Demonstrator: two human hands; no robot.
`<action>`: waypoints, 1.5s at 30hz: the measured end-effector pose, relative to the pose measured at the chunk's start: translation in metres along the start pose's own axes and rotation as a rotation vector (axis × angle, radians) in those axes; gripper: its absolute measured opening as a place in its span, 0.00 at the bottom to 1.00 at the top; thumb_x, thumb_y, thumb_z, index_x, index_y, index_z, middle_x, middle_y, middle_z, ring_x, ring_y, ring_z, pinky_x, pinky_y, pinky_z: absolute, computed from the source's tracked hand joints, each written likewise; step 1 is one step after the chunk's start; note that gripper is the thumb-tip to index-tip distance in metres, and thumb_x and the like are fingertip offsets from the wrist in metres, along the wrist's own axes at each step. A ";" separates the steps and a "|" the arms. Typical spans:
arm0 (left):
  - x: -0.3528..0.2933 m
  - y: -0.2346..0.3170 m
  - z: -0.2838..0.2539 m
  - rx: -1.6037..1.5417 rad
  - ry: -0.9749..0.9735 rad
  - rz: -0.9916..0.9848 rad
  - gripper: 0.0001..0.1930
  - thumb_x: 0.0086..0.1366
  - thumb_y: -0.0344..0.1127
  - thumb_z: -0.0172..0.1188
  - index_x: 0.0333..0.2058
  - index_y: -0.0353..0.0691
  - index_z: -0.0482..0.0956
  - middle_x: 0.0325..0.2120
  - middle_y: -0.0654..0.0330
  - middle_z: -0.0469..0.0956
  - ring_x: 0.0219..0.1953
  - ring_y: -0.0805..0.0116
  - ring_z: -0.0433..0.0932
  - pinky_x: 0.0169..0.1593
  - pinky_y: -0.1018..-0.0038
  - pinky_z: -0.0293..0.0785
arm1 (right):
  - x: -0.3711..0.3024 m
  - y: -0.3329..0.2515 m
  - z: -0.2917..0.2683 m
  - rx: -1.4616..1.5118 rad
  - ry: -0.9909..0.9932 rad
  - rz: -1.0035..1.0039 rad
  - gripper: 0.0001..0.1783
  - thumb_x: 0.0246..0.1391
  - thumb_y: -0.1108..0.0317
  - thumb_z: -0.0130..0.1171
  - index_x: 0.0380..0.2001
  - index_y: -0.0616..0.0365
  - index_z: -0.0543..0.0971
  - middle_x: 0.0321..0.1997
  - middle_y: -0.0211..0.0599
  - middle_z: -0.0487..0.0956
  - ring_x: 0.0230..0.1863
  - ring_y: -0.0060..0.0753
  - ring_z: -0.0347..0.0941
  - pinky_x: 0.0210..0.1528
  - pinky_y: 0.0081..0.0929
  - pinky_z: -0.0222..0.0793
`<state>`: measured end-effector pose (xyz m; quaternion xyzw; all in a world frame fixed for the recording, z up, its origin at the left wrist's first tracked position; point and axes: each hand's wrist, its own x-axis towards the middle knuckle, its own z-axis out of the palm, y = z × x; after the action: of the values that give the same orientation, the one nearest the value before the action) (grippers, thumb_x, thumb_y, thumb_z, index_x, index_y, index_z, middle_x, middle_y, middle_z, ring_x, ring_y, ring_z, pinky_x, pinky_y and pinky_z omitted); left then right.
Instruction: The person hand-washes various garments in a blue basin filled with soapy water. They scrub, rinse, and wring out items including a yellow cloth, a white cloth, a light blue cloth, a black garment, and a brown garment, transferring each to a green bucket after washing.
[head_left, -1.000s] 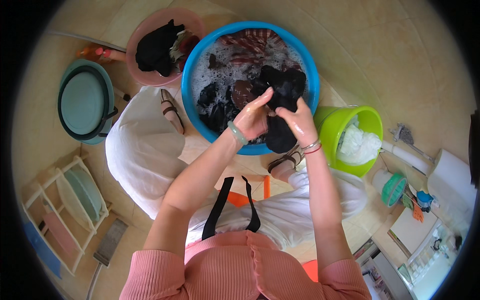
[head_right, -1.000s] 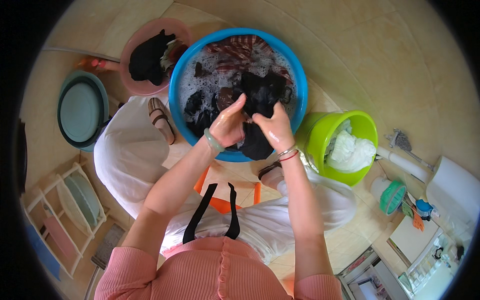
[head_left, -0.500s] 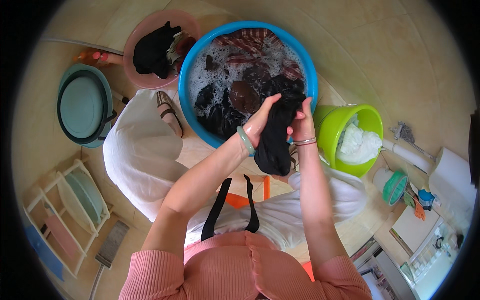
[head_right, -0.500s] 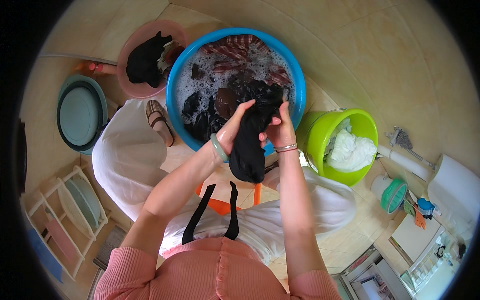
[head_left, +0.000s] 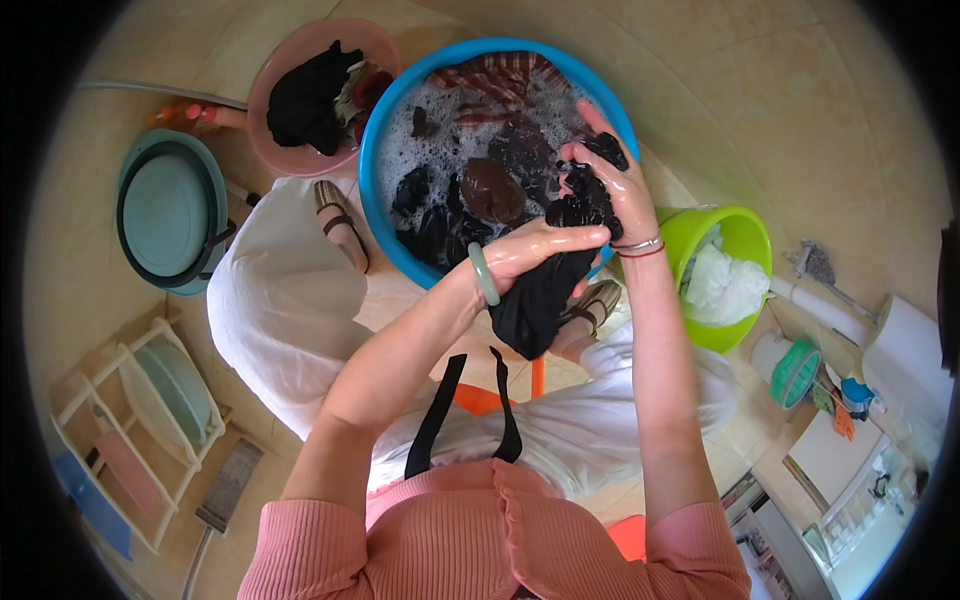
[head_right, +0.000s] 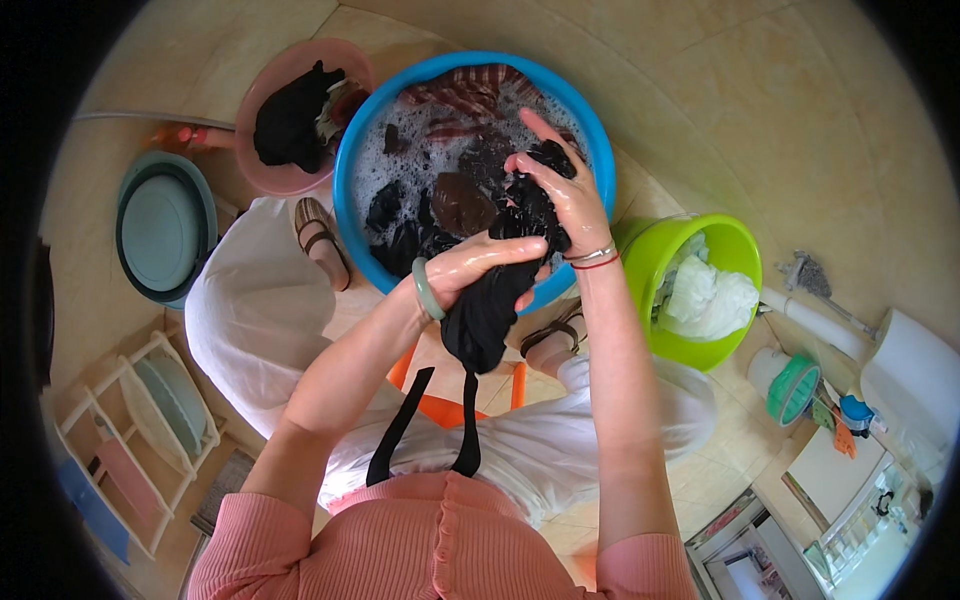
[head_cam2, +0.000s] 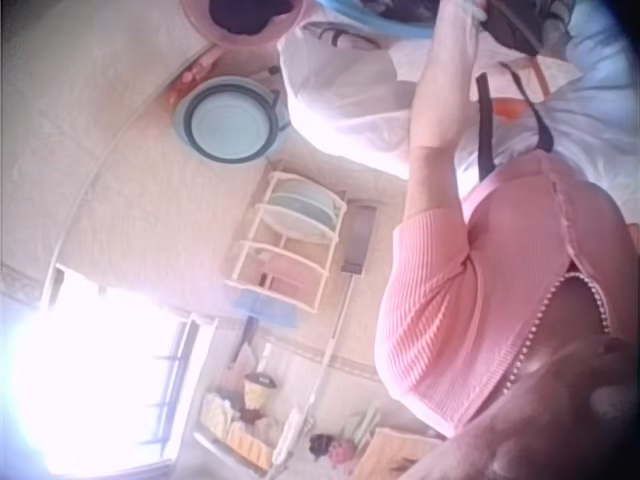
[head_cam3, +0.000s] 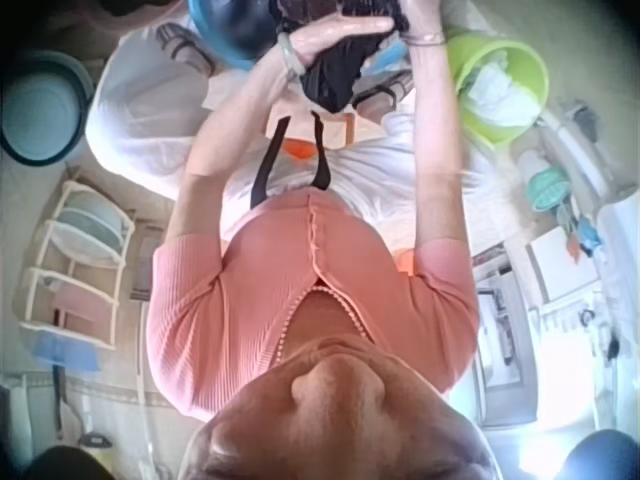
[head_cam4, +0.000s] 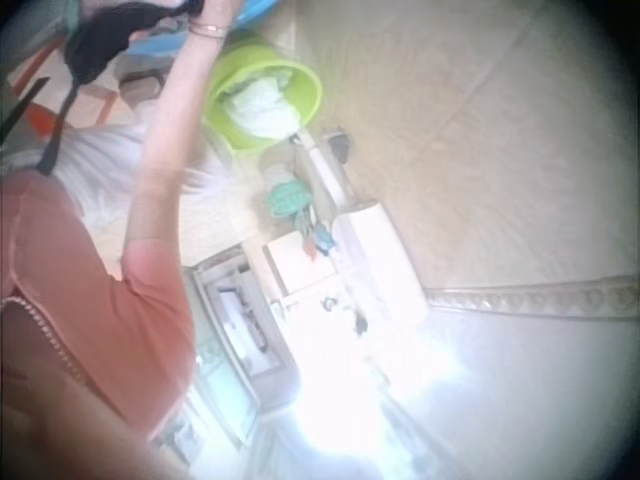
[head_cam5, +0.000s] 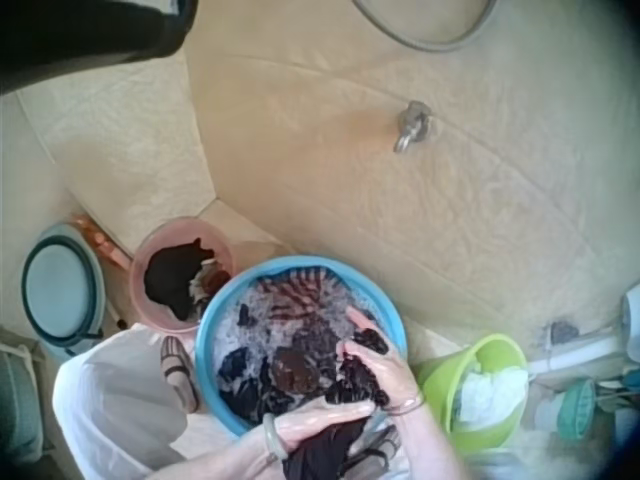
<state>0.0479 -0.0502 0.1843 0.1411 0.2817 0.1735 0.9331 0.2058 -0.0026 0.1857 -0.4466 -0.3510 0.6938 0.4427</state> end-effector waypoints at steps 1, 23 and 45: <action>0.004 0.000 -0.003 0.177 0.065 0.002 0.16 0.61 0.44 0.67 0.39 0.39 0.77 0.29 0.62 0.77 0.25 0.73 0.76 0.27 0.77 0.73 | 0.002 -0.001 0.003 -0.111 0.022 0.008 0.24 0.59 0.72 0.57 0.60 0.57 0.72 0.41 0.36 0.79 0.36 0.20 0.73 0.43 0.19 0.70; 0.040 -0.050 -0.072 0.791 0.542 0.444 0.33 0.52 0.41 0.73 0.51 0.30 0.68 0.38 0.55 0.81 0.35 0.64 0.82 0.43 0.70 0.78 | 0.021 0.075 0.007 0.107 0.326 0.058 0.17 0.60 0.54 0.59 0.37 0.59 0.77 0.35 0.31 0.79 0.34 0.22 0.73 0.36 0.22 0.69; 0.136 0.006 0.134 1.067 -0.086 0.699 0.29 0.57 0.33 0.66 0.59 0.44 0.72 0.59 0.46 0.69 0.61 0.57 0.69 0.63 0.67 0.65 | -0.180 0.046 -0.064 0.685 0.996 -0.450 0.27 0.59 0.54 0.59 0.60 0.49 0.71 0.61 0.32 0.73 0.61 0.34 0.68 0.60 0.41 0.67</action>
<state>0.2300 -0.0125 0.2291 0.6766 0.2289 0.2977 0.6334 0.2888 -0.1804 0.1776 -0.4640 0.0526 0.3664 0.8048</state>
